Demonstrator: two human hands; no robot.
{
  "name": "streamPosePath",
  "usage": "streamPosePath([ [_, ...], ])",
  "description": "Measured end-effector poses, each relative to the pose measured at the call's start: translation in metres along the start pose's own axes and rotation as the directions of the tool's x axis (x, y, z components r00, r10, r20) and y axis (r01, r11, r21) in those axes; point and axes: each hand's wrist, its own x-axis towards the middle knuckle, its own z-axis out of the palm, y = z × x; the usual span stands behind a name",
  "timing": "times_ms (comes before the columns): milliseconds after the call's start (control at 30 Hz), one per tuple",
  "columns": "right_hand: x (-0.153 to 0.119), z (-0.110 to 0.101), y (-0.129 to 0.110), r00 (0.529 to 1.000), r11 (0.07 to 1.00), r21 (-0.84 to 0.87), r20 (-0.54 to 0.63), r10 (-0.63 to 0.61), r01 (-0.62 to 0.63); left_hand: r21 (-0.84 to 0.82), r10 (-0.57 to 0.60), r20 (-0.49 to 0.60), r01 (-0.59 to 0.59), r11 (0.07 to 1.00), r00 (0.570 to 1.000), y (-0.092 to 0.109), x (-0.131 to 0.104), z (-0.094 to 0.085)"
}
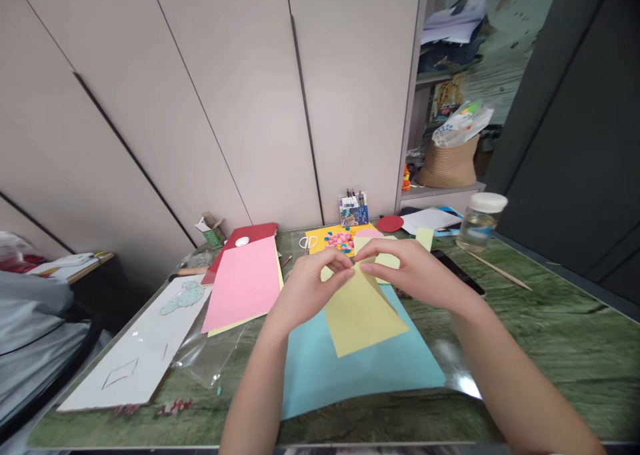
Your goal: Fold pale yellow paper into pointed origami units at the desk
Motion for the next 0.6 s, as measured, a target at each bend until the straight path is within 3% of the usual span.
streamPosePath([
  [600, -0.0043, 0.0038, -0.0076, 0.992, 0.981, -0.143, 0.001, -0.128, 0.127, 0.068, 0.01, -0.017, -0.009, 0.998, 1.0, 0.0092, -0.0018, -0.0028],
])
